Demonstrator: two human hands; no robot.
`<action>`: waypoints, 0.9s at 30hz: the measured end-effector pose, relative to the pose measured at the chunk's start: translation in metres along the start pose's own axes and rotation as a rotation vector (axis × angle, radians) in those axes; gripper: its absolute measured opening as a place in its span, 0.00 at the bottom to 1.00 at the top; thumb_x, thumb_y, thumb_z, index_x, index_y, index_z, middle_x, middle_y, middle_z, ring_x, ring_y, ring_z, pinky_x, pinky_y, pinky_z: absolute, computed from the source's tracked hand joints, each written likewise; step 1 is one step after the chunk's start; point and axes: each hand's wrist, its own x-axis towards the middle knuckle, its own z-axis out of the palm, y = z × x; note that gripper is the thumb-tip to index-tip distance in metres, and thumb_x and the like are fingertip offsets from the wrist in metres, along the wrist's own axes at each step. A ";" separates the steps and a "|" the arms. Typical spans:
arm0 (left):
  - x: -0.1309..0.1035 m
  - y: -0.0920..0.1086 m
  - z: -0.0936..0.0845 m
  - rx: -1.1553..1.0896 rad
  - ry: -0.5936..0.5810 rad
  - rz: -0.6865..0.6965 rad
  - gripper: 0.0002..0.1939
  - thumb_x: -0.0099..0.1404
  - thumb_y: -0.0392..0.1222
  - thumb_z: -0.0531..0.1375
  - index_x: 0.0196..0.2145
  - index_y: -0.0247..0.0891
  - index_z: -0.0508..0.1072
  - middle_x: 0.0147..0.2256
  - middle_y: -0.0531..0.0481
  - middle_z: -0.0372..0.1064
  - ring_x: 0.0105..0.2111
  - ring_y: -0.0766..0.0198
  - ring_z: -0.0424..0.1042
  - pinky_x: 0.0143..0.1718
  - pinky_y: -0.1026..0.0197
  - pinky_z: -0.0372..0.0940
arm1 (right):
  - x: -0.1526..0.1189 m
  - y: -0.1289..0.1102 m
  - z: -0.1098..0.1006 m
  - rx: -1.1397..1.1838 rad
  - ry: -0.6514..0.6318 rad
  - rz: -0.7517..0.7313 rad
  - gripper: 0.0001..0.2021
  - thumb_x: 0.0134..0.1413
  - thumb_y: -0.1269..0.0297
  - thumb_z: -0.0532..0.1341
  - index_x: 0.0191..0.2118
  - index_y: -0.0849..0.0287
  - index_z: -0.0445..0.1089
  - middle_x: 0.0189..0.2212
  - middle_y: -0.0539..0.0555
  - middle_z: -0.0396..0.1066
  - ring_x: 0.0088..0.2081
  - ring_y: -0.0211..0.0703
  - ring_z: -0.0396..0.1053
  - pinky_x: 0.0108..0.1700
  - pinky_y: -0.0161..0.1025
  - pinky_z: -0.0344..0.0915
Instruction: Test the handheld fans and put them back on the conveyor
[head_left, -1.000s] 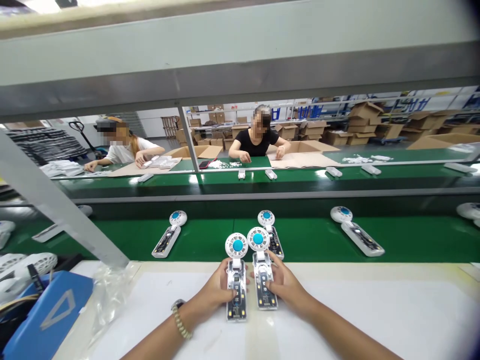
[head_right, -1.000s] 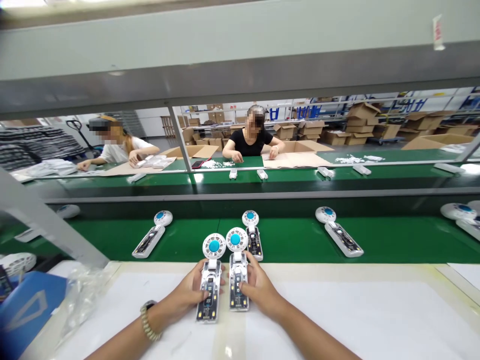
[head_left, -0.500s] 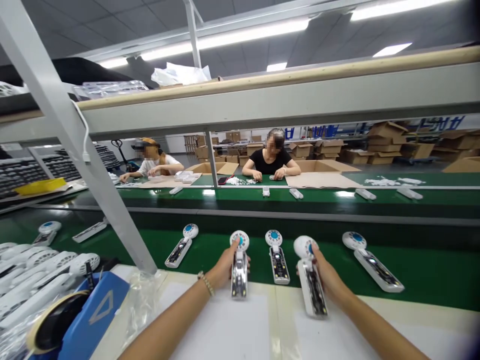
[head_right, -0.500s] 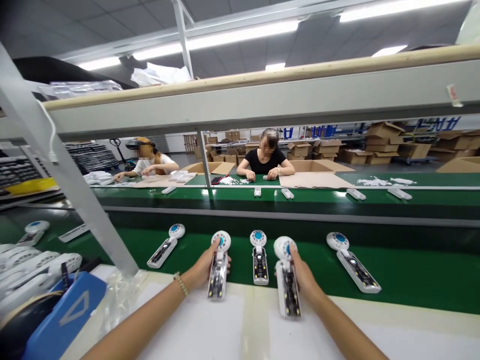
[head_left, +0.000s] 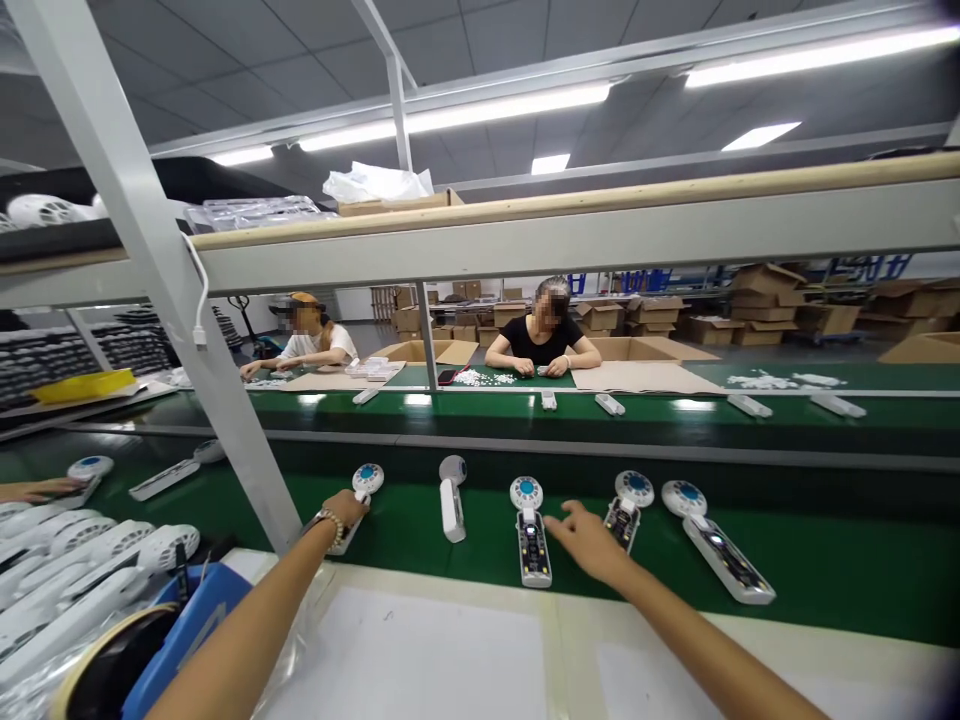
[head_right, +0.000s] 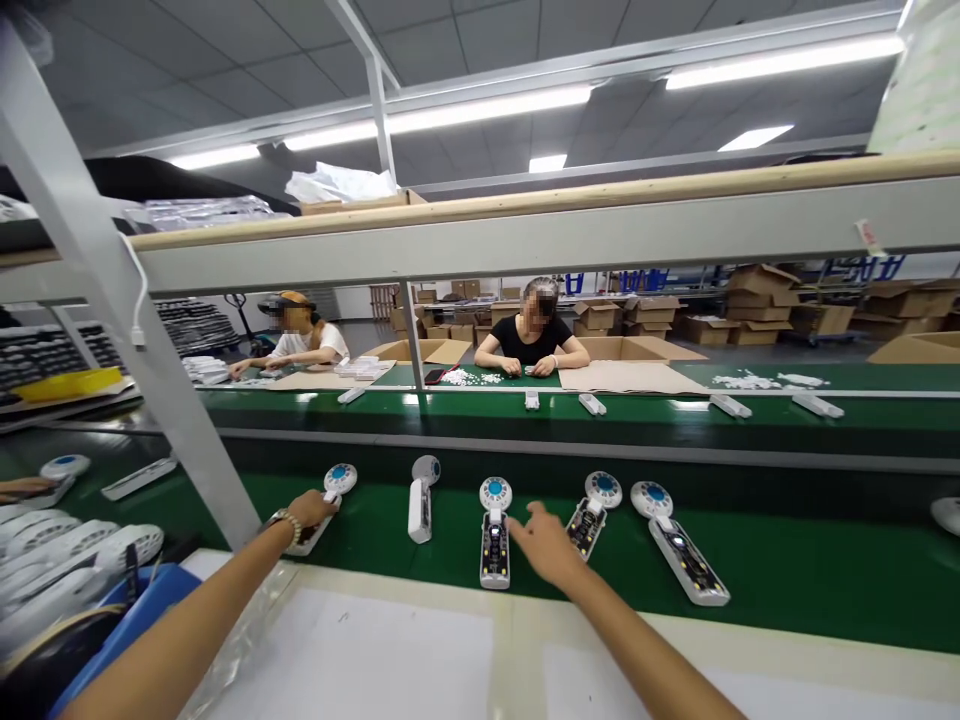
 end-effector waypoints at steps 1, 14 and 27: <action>-0.003 0.000 0.003 -0.017 -0.022 -0.008 0.11 0.61 0.43 0.56 0.39 0.33 0.68 0.38 0.48 0.67 0.37 0.63 0.69 0.37 0.57 0.66 | 0.000 -0.006 0.018 0.011 -0.025 0.032 0.16 0.36 0.58 0.63 0.33 0.60 0.64 0.27 0.57 0.71 0.36 0.56 0.69 0.39 0.45 0.61; -0.139 0.039 0.066 -0.682 -0.541 0.301 0.16 0.49 0.44 0.64 0.33 0.37 0.64 0.26 0.50 0.70 0.25 0.64 0.71 0.30 0.58 0.68 | -0.065 -0.026 0.037 0.692 -0.382 0.233 0.21 0.38 0.64 0.63 0.41 0.55 0.57 0.32 0.52 0.70 0.34 0.47 0.72 0.32 0.41 0.69; -0.192 0.011 0.161 -0.907 -1.033 0.401 0.22 0.49 0.29 0.60 0.43 0.39 0.60 0.42 0.46 0.64 0.38 0.56 0.71 0.39 0.55 0.64 | -0.093 0.039 -0.006 1.047 -0.326 0.207 0.37 0.34 0.64 0.68 0.53 0.53 0.53 0.39 0.56 0.72 0.45 0.55 0.68 0.43 0.48 0.64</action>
